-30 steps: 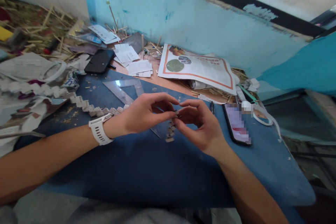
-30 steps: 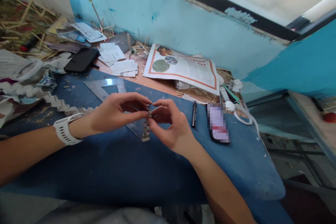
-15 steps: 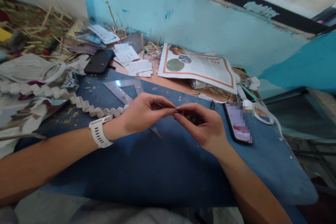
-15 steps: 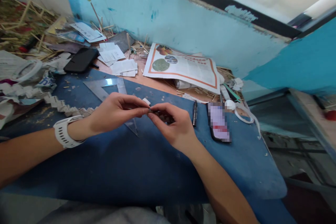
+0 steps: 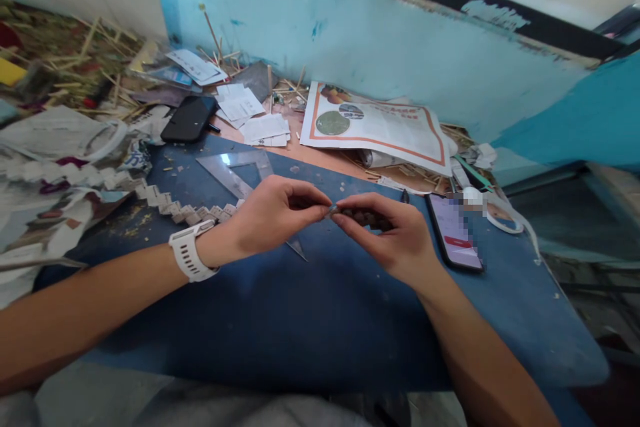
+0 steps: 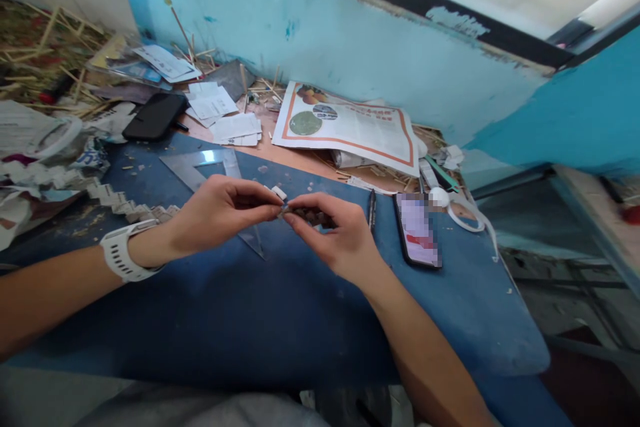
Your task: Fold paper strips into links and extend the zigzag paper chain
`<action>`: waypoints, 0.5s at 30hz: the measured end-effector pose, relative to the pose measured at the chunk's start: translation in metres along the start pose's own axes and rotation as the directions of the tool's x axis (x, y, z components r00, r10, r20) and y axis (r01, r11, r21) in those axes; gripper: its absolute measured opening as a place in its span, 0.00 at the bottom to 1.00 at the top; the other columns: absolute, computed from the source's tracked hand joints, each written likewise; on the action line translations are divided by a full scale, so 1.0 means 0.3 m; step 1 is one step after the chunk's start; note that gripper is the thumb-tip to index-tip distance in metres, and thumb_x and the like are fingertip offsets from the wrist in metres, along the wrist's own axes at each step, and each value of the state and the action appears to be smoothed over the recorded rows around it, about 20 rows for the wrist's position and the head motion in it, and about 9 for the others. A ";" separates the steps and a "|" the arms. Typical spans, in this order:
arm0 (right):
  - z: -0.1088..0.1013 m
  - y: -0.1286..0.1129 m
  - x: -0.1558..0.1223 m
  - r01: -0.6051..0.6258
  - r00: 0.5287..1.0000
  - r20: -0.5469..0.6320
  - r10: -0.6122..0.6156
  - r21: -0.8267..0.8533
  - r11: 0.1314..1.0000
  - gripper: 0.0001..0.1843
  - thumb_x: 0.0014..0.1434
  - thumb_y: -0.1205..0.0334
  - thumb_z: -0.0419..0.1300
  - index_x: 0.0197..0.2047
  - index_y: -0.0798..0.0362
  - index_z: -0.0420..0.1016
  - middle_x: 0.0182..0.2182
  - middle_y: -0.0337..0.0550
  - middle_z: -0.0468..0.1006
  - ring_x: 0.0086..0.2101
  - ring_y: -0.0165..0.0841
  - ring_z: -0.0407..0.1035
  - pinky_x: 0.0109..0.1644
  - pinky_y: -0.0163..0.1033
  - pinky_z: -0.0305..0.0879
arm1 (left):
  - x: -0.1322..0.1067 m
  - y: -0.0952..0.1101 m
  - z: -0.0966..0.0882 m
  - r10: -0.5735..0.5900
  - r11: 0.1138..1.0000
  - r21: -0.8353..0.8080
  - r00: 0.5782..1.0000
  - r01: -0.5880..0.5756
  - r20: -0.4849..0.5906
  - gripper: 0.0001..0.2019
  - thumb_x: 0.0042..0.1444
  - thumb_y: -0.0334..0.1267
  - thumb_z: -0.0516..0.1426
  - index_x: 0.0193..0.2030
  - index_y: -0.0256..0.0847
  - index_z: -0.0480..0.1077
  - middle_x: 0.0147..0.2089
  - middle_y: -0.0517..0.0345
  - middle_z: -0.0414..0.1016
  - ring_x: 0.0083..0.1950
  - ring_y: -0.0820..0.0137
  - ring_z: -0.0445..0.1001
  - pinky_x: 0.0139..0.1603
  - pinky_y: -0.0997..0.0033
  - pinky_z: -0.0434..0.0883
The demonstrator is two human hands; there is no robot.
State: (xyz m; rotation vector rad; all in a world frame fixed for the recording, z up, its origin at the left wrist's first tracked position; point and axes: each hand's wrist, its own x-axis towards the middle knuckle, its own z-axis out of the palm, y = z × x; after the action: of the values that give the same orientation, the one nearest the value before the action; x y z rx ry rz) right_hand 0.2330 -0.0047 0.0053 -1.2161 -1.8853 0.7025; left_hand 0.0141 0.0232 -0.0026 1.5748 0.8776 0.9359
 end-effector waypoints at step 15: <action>0.015 0.084 0.020 -0.109 0.968 -0.159 0.196 0.437 0.893 0.33 0.52 0.47 0.81 0.59 0.41 0.80 0.39 0.38 0.88 0.39 0.37 0.84 0.44 0.43 0.84 | 0.020 -0.019 -0.012 -0.101 0.966 -0.245 0.991 0.078 -0.083 0.10 0.53 0.41 0.72 0.38 0.37 0.84 0.35 0.52 0.88 0.38 0.64 0.87 0.46 0.64 0.86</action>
State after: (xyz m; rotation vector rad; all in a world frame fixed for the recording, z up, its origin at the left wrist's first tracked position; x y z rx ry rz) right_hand 0.2401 0.0104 -0.0151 -1.1086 -1.3861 0.9807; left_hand 0.0131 0.0310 -0.0069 1.2813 0.8584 1.0185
